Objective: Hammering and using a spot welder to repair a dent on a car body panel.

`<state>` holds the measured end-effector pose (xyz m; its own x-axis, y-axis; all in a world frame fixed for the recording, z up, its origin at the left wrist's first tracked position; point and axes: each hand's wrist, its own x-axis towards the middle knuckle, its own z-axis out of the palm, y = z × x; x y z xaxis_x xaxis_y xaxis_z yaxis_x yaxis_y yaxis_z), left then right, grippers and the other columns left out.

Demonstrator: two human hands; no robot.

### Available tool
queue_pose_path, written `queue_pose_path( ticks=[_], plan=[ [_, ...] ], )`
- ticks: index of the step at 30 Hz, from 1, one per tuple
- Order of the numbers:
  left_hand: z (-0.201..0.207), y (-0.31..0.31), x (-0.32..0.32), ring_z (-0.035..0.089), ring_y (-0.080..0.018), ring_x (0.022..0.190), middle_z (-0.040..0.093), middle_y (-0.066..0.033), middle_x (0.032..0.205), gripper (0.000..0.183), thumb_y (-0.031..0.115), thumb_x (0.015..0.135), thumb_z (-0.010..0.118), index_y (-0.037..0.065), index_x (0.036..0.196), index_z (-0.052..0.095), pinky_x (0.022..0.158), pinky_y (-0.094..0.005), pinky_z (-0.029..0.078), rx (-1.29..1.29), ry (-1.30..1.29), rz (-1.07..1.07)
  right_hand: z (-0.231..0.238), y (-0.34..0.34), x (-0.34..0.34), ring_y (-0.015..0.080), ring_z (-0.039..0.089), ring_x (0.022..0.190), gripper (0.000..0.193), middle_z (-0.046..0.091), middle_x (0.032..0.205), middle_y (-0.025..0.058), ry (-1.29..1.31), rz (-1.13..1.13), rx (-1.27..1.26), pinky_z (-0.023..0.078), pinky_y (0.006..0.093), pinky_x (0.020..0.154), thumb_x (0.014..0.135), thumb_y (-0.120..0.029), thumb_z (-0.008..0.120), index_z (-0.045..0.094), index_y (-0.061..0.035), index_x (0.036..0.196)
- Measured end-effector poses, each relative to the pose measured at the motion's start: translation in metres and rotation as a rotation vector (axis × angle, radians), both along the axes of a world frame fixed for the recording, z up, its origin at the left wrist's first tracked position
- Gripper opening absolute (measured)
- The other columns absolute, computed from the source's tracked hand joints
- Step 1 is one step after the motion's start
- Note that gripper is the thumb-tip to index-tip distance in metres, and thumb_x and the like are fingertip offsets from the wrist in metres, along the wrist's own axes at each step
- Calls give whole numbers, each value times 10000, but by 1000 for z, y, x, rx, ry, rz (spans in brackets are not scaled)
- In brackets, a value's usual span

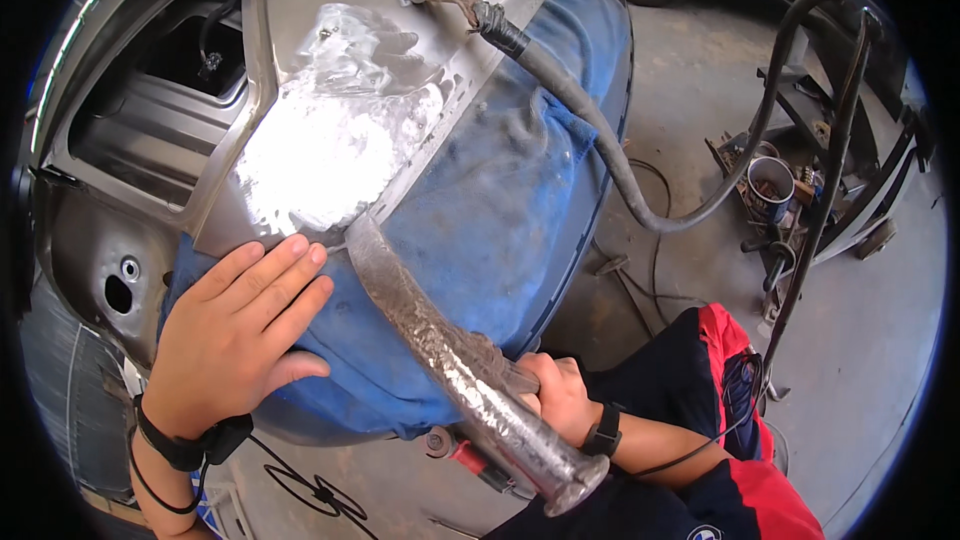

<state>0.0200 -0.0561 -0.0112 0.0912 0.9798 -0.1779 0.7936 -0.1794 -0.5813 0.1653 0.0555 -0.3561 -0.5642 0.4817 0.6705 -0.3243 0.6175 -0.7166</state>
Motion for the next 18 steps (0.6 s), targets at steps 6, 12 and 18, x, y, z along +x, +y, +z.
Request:
queue_pose_path(
  ticks=[6,12,18],
  plan=[
    [-2,0,0,462,-269,1304,547,-125,1345,582,430,792,623,20,1206,599,1074,-408,344,8,-14,8,5,-11,4,310,598,622,295,622,794,118,-71,-155,110,448,415,618,827,-254,660,566,-34,1000],
    [-6,7,3,461,-260,1305,545,-116,1346,586,410,781,638,26,1222,591,1074,-401,343,25,-4,-3,39,6,16,297,590,595,393,591,734,97,-227,-146,163,437,410,568,722,-282,757,574,-22,953],
    [-13,16,6,435,-249,1325,530,-113,1364,697,468,774,621,31,1308,522,1088,-391,327,15,5,32,46,2,17,100,421,471,437,467,578,30,305,231,-587,335,242,444,989,-397,394,439,-40,740]
  ],
)
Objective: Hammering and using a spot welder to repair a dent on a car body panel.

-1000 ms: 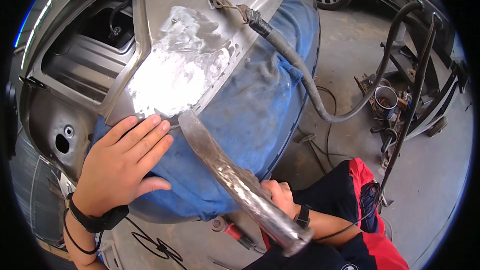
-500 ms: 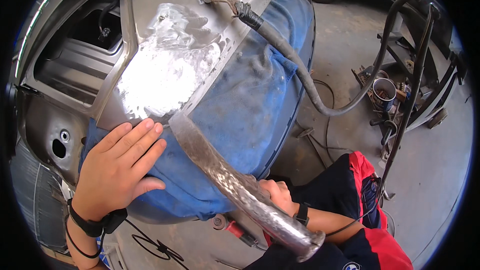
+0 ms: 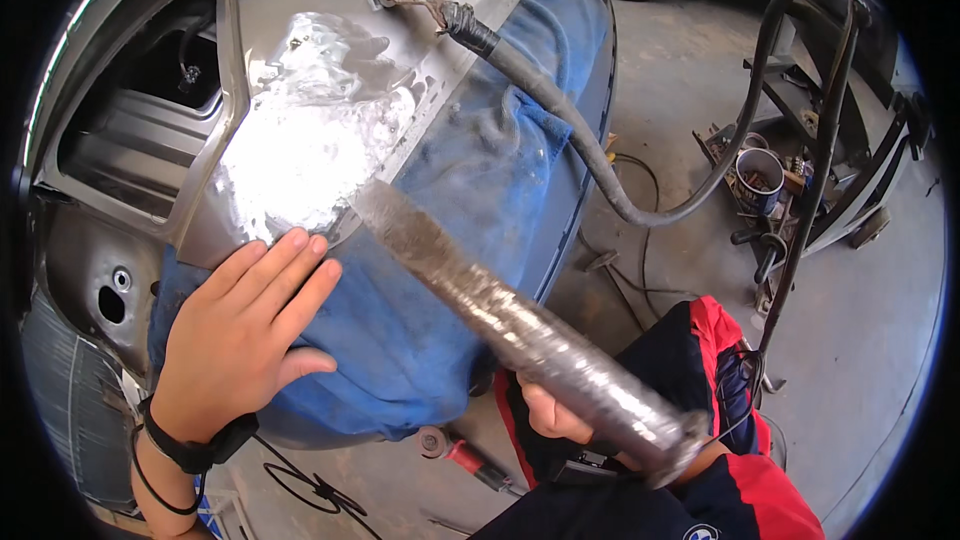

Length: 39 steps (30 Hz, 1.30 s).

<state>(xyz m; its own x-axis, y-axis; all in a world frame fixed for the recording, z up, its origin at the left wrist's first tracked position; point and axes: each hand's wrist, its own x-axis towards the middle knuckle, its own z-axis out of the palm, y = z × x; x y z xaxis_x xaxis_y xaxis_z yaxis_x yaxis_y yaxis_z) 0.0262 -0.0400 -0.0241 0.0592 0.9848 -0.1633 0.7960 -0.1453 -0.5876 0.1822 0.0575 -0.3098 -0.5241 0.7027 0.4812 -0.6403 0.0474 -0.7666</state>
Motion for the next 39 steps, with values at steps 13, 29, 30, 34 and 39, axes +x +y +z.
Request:
queue_pose_path(
  ticks=[13,29,30,34,39],
  plan=[
    [1,-3,3,439,-263,1324,535,-112,1369,808,541,749,611,0,1334,476,1091,-397,322,-1,57,51,-33,18,-2,241,546,544,315,585,827,82,-292,-281,593,403,360,486,696,-166,764,665,-27,961],
    [-1,3,2,448,-277,1315,540,-115,1360,786,541,732,619,6,1299,518,1086,-401,328,10,36,32,-26,37,-8,300,595,545,313,581,735,99,-400,-347,770,464,402,542,807,-248,686,580,-10,980],
    [-2,5,3,447,-278,1315,536,-119,1360,805,537,724,627,1,1312,504,1087,-399,329,8,32,39,-24,38,-10,307,605,551,313,590,735,94,-358,-277,808,469,403,545,811,-245,683,570,-12,989],
    [-7,17,5,435,-274,1323,520,-133,1372,883,536,696,650,-19,1354,453,1094,-393,327,6,13,28,-29,33,-8,280,601,615,429,584,824,99,-277,-244,562,452,396,547,712,-230,767,606,2,1035],
    [-9,28,5,421,-254,1333,508,-131,1383,920,541,700,651,-19,1389,411,1102,-382,315,-18,27,41,-9,34,1,146,470,479,375,474,587,35,-164,-318,422,388,291,481,976,-299,411,520,-7,767]
  ],
)
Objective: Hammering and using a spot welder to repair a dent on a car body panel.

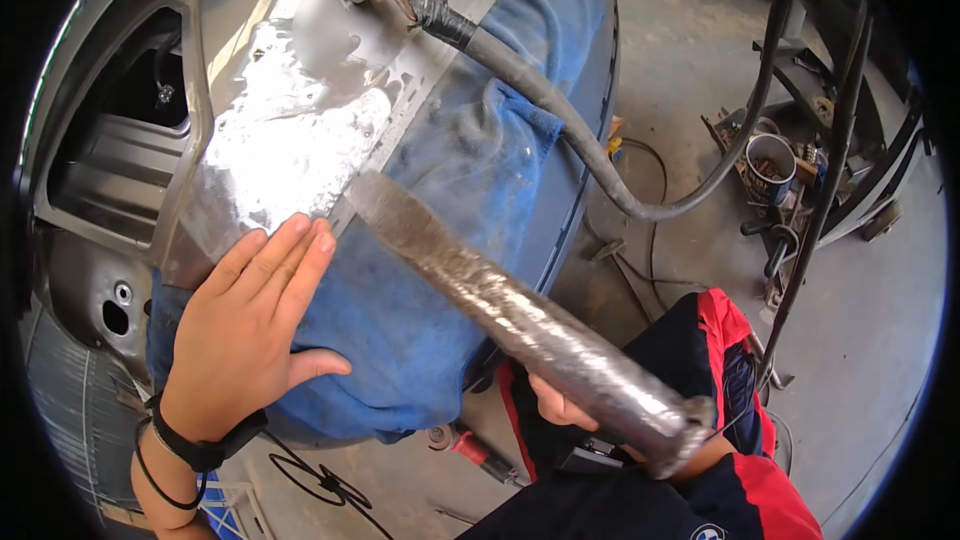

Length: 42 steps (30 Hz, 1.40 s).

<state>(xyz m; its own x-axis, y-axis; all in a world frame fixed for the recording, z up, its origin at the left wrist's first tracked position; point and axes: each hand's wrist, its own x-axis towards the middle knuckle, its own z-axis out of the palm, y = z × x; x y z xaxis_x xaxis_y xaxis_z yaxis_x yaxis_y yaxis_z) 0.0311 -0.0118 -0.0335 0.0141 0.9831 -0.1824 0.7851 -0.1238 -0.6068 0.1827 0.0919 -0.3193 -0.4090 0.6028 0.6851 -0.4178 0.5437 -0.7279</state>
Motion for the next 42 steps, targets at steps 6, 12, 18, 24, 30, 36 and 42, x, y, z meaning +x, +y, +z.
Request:
queue_pose_path(
  ticks=[6,12,18,24,30,36,42],
  plan=[
    [-2,13,1,413,-249,1342,504,-128,1387,958,566,686,646,-26,1398,398,1103,-381,314,4,3,17,4,6,0,107,435,451,460,464,556,30,-49,56,-116,316,246,415,991,-428,392,443,-29,767],
    [-5,17,0,403,-266,1355,497,-135,1400,988,590,664,644,-46,1382,405,1105,-399,313,19,-1,25,-11,5,-2,127,439,475,406,471,573,18,-168,59,-136,358,271,476,985,-370,383,469,-41,765],
    [2,-12,2,397,-271,1362,497,-132,1409,978,631,703,595,-49,1380,404,1109,-402,293,-13,26,98,-8,5,-9,106,442,593,433,479,687,3,46,303,-215,387,256,586,972,-287,380,514,82,1156],
    [3,-13,2,392,-264,1367,499,-119,1412,954,644,721,572,-43,1367,424,1114,-398,284,-8,75,102,-21,-1,-14,122,467,594,387,487,679,11,-78,194,-245,396,282,573,979,-310,383,548,38,1011],
    [-2,9,-1,392,-246,1368,503,-110,1409,954,635,700,584,-37,1361,435,1110,-389,289,44,38,63,-43,-3,-22,137,422,554,414,449,643,19,127,256,-255,377,278,550,994,-339,382,535,-12,794],
    [2,-3,1,412,-265,1353,516,-112,1395,949,631,697,596,-48,1343,447,1096,-406,308,26,65,81,-2,5,-14,139,459,605,354,482,696,17,-139,-14,119,399,291,600,972,-304,396,555,12,952],
    [8,-26,3,433,-280,1333,531,-111,1378,922,635,700,596,-32,1325,472,1085,-430,321,-2,95,121,-20,7,-15,146,452,624,358,476,707,19,-185,10,74,390,291,630,973,-341,401,525,-34,838]
  ],
)
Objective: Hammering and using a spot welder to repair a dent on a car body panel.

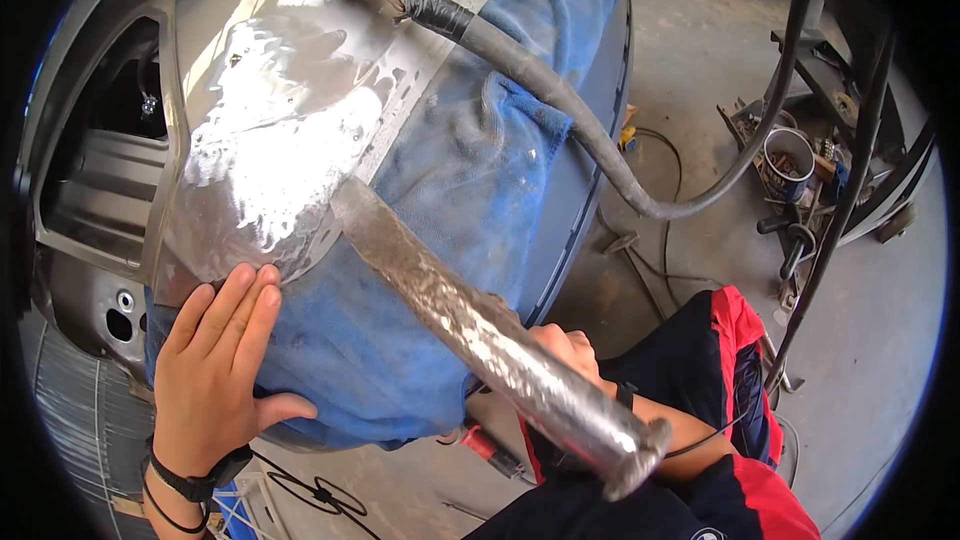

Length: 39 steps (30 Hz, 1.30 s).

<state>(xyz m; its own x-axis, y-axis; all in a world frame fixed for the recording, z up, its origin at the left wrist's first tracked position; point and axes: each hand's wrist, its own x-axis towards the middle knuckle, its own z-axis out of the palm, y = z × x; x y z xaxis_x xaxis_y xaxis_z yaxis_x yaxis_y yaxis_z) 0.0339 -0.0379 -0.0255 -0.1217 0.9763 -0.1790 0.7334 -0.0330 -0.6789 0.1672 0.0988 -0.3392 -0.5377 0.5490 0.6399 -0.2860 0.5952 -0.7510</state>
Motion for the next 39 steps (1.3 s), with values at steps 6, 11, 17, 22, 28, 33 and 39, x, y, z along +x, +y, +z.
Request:
queue_pose_path(
  ticks=[6,11,17,22,28,33,39],
  plan=[
    [3,15,3,435,-269,1329,537,-105,1369,865,625,703,598,-1,1295,522,1092,-421,313,17,1,-17,-6,-4,-10,124,415,567,402,444,638,6,272,263,-411,372,289,560,984,-359,382,481,-59,736],
    [5,10,-3,440,-272,1324,542,-98,1363,819,615,698,609,36,1274,553,1082,-427,322,-20,15,-52,2,7,1,280,550,493,404,587,708,89,94,92,-96,426,399,476,670,-228,801,586,-11,933],
    [9,-10,6,446,-284,1317,537,-103,1367,775,584,685,647,80,1267,565,1062,-442,340,6,8,-3,5,6,7,272,599,559,305,611,711,99,-25,148,-96,471,399,540,760,-246,763,577,-43,891],
    [5,3,0,442,-270,1322,541,-96,1365,783,584,711,626,60,1287,546,1071,-422,332,11,-5,-49,-9,-23,-7,186,534,584,163,557,709,50,321,208,-479,434,325,548,910,-196,545,526,-50,841],
    [10,-16,-2,435,-261,1332,535,-96,1375,793,573,746,609,6,1293,522,1094,-414,313,47,34,-38,4,-25,-3,268,577,490,251,602,713,107,215,162,-74,457,356,480,822,-212,645,541,-4,918],
    [11,-21,-5,436,-264,1334,534,-103,1375,781,573,751,607,10,1288,530,1108,-415,303,62,57,-61,8,-35,-15,259,577,509,294,611,750,105,159,-135,143,453,342,478,856,-278,645,542,-10,922],
    [8,-21,-5,436,-260,1334,531,-101,1377,744,565,750,601,34,1269,557,1105,-413,308,67,39,-59,-13,-37,-12,252,576,488,262,599,690,94,107,281,-216,465,331,481,851,-232,638,533,-1,916]
  ],
)
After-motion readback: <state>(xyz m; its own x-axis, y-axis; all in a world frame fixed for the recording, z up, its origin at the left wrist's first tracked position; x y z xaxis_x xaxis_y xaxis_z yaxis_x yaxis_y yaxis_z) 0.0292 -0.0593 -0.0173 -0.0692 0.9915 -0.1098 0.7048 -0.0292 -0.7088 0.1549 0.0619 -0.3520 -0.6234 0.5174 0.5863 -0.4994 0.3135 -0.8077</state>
